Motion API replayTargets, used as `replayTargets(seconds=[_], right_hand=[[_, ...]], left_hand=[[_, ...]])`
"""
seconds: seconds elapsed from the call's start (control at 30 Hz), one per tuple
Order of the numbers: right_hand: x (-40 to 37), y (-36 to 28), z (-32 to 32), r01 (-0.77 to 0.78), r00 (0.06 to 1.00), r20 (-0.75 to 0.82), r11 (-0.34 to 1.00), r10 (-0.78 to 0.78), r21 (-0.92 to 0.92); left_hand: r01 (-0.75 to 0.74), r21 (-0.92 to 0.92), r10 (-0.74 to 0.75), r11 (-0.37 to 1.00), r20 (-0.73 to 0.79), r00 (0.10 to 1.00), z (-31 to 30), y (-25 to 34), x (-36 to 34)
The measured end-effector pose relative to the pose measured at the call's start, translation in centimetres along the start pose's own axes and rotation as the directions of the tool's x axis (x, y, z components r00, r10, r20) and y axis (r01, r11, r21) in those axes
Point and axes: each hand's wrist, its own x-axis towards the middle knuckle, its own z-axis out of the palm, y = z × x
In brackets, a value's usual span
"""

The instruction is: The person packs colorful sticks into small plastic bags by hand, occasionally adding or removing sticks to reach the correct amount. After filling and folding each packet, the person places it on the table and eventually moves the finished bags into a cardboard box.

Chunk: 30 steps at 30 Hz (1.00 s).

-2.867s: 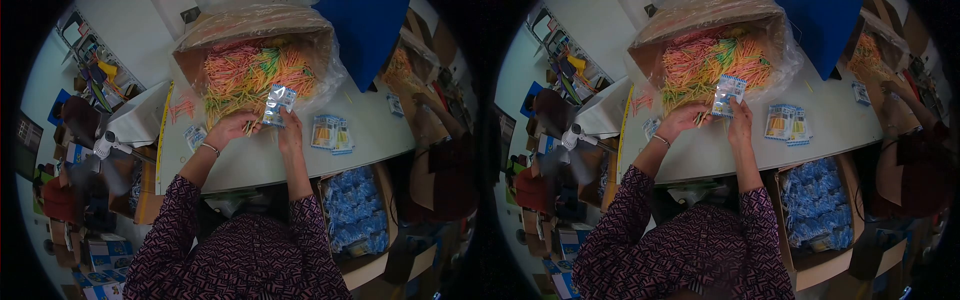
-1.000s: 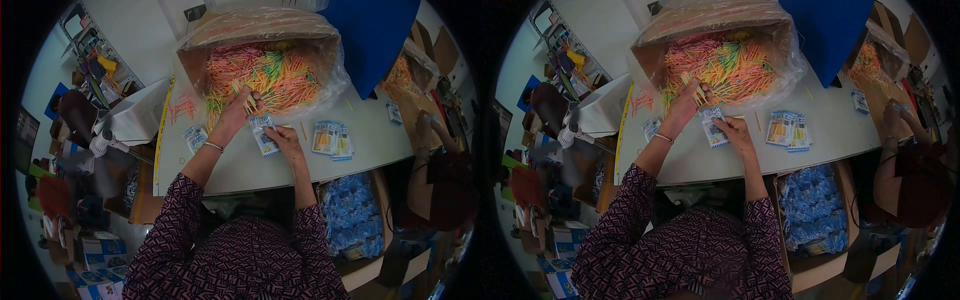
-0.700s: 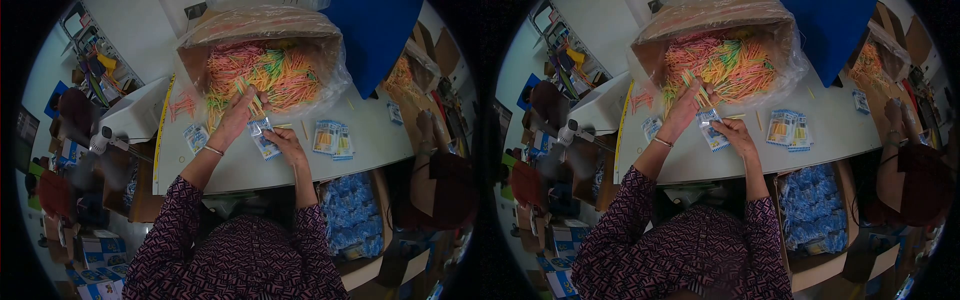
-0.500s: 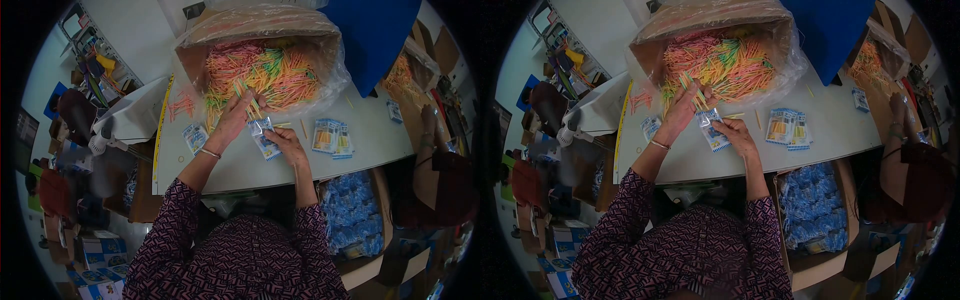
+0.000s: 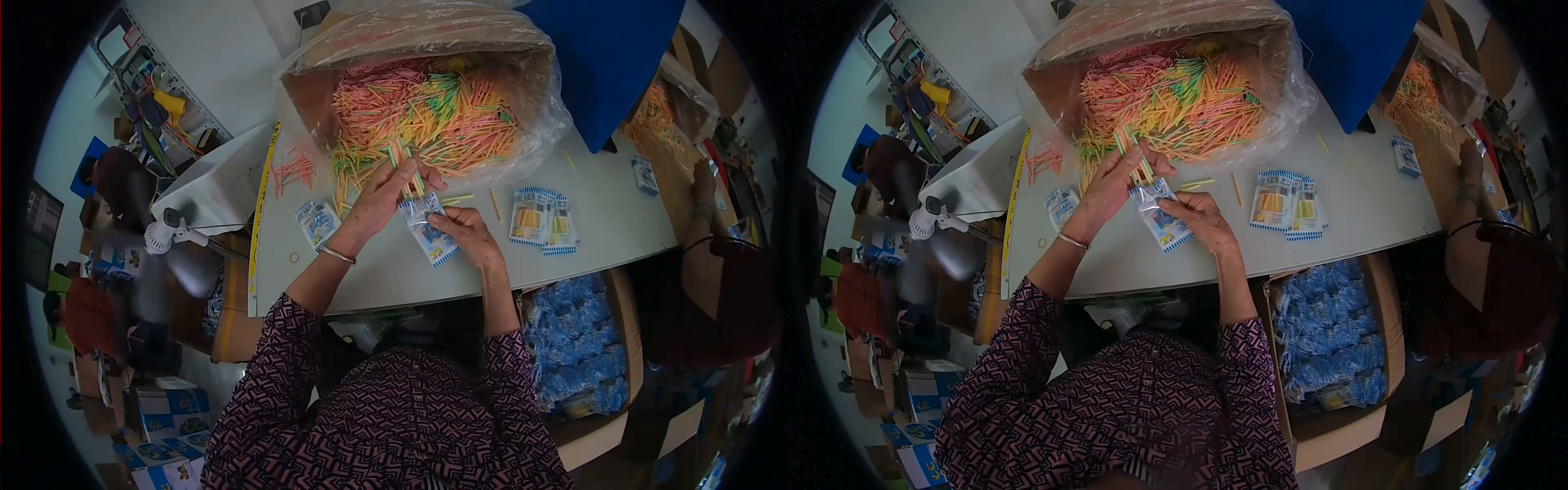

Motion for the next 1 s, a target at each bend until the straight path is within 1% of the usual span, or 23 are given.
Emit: replayTargets(seconds=[0.07,0.2,0.3,0.37,0.5,0.57,0.7,0.77,0.9,0.97,1.0], right_hand=[[-0.1,-0.1,0.1,-0.014,1.0,-0.007,1.0,0.014,0.02],[-0.1,0.0,0.2,-0.017,1.0,-0.005,1.0,0.017,0.019],[0.0,0.1,0.2,0.019,0.999,-0.03,0.999,-0.017,0.041],[0.1,0.1,0.2,0.02,0.999,-0.04,0.999,-0.018,0.049],[0.1,0.0,0.2,0.024,1.0,-0.013,0.996,-0.023,0.081],[0.0,-0.2,0.3,0.024,1.0,0.001,0.996,-0.024,0.091],[-0.2,-0.3,0.4,0.019,1.0,-0.006,0.996,-0.019,0.082],[-0.2,-0.3,0.5,0.04,0.999,0.009,0.993,-0.041,0.116],[-0.1,-0.3,0.4,0.042,0.999,0.005,0.995,-0.042,0.089],[-0.2,-0.2,0.4,0.026,1.0,0.009,0.999,-0.027,0.047],[-0.3,-0.1,0.3,0.023,1.0,0.007,0.999,-0.024,0.048]], left_hand=[[-0.005,0.03,0.008,1.0,-0.081,0.997,0.8,0.0,-0.3],[0.023,0.022,-0.021,0.999,-0.072,0.997,1.1,-1.0,-0.9],[0.047,0.01,-0.046,0.999,-0.087,0.995,0.9,-1.1,-0.9],[-0.116,0.16,0.128,0.98,-0.069,0.989,0.5,-1.3,-0.7],[-0.135,0.198,0.146,0.971,-0.047,0.988,0.4,-1.7,-1.1],[-0.069,-0.022,0.069,0.997,-0.041,0.997,0.3,-2.2,-1.4],[-0.101,-0.067,0.097,0.993,-0.061,0.993,0.2,-2.5,-1.6],[-0.221,0.021,0.222,0.975,-0.075,0.972,0.1,-1.9,-1.5],[-0.193,0.084,0.196,0.978,-0.039,0.98,0.7,-1.9,-1.7],[-0.179,-0.06,0.178,0.982,-0.021,0.984,1.0,-2.1,-1.9],[-0.176,-0.063,0.175,0.982,-0.02,0.984,1.1,-2.1,-1.9]])
